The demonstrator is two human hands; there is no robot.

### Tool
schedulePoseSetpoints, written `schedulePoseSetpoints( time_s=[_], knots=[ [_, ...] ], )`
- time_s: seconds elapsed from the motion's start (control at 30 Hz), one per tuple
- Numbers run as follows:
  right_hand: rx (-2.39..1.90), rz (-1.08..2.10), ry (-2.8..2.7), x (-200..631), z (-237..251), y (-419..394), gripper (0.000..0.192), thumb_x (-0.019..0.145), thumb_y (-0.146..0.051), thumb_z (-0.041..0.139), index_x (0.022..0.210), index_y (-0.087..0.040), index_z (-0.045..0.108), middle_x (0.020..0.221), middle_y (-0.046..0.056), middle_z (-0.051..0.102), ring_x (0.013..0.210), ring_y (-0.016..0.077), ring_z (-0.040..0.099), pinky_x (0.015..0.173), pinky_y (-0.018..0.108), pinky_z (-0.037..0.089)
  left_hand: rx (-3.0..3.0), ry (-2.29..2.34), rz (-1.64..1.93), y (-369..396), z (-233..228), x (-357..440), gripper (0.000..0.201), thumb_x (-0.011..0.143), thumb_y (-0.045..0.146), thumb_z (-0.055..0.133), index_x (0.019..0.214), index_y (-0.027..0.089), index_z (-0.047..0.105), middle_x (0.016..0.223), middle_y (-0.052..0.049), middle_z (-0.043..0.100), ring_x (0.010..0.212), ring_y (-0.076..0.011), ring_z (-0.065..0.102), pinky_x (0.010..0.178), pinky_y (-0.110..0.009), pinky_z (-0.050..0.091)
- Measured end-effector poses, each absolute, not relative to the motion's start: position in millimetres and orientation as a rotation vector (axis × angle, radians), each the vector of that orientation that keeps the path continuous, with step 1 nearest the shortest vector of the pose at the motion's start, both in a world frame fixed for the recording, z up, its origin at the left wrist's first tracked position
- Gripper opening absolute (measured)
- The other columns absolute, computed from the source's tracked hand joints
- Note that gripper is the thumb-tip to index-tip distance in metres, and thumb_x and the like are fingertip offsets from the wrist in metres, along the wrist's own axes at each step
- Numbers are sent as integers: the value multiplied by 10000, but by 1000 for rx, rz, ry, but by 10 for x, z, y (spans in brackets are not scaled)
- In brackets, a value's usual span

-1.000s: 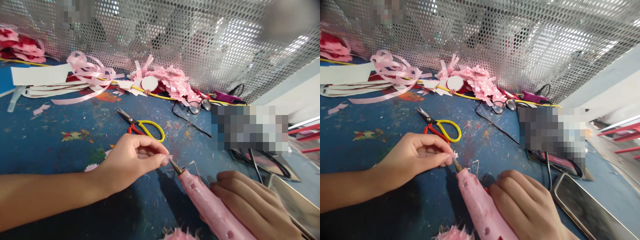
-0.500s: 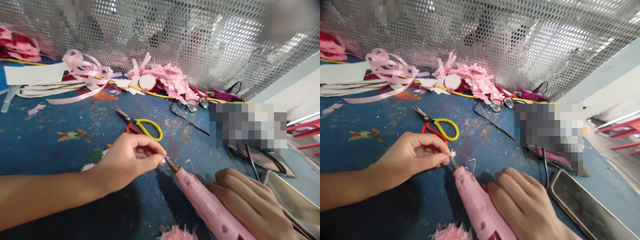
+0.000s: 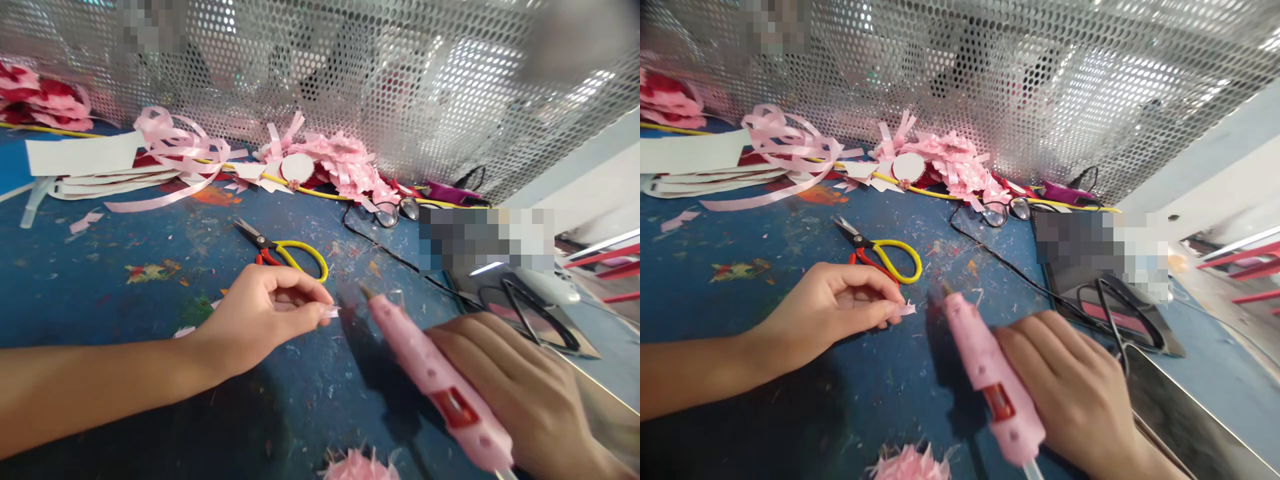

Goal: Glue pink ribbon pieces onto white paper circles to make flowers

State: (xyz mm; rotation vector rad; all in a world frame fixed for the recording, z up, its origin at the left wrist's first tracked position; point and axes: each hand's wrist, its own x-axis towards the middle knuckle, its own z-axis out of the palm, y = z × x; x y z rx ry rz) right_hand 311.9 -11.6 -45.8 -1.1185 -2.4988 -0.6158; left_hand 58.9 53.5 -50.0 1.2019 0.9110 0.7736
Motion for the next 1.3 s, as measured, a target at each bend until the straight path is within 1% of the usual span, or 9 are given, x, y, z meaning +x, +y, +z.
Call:
schedulePoseSetpoints(
  time_s=[0.1, 0.17, 0.23, 0.3, 0.43, 0.57, 0.73, 0.93, 1.3],
  knots=[
    [-1314, -645, -2453, 3218, -411, 5, 201, 938, -325, 393, 964, -175, 525, 810, 94, 615, 715, 216, 550, 582, 337, 460, 1210, 905, 771, 538, -507, 589, 58, 676, 125, 721, 700, 169, 692, 620, 63, 685, 577, -22, 610, 578, -66, 480],
    [-1388, -458, -2481, 3287, -347, 69, 288, 892, -413, 468, 1056, -185, 529, 895, 108, 635, 772, 229, 601, 583, 340, 505, 1213, 892, 774, 535, -507, 586, 62, 668, 126, 724, 702, 165, 689, 632, 54, 687, 583, -27, 607, 581, -76, 478],
    [-1337, -215, -2540, 3316, -261, 98, 345, 861, -386, 524, 1160, -214, 521, 1011, 108, 650, 840, 215, 644, 584, 306, 538, 1219, 884, 775, 530, -507, 579, 62, 663, 135, 728, 702, 161, 687, 634, 43, 682, 585, -34, 599, 581, -92, 474],
    [-1275, -81, -2520, 3264, -184, 89, 317, 864, -332, 529, 1170, -246, 537, 1078, 95, 646, 909, 202, 652, 615, 287, 552, 1235, 870, 768, 526, -510, 570, 71, 659, 161, 736, 711, 158, 687, 633, 28, 669, 593, -52, 592, 581, -121, 474],
    [-1309, -155, -2195, 2909, -192, 25, 93, 854, -241, 580, 943, -256, 603, 966, 60, 611, 904, 177, 612, 744, 314, 537, 1291, 776, 771, 516, -520, 549, 90, 667, 203, 729, 728, 155, 682, 719, 3, 643, 633, -91, 597, 584, -184, 479],
    [-1149, -186, -2178, 2534, -358, 11, 146, 805, -190, 635, 947, -216, 611, 955, 57, 580, 915, 184, 572, 788, 350, 515, 1352, 668, 806, 493, -524, 539, 50, 692, 178, 715, 726, 160, 682, 826, 7, 620, 645, -73, 594, 593, -177, 481],
    [-1021, -250, -2155, 2419, -465, 15, 168, 761, -133, 659, 918, -181, 622, 912, 45, 580, 860, 170, 553, 879, 394, 487, 1374, 595, 794, 479, -529, 539, 35, 714, 137, 705, 722, 166, 686, 858, 20, 610, 673, -52, 597, 617, -144, 491],
    [-1002, -280, -2135, 2426, -453, -13, 118, 769, -124, 661, 857, -200, 640, 878, 30, 598, 815, 156, 563, 773, 346, 495, 1404, 607, 756, 492, -551, 545, 25, 724, 162, 707, 735, 166, 685, 862, 10, 608, 703, -70, 591, 646, -162, 493],
    [-1002, -223, -2134, 2410, -446, -6, 124, 781, -92, 632, 833, -205, 631, 873, 33, 606, 814, 155, 558, 770, 362, 492, 1422, 649, 729, 482, -517, 552, 32, 742, 196, 683, 748, 170, 666, 855, -2, 628, 721, -96, 599, 658, -188, 497]
  ],
)
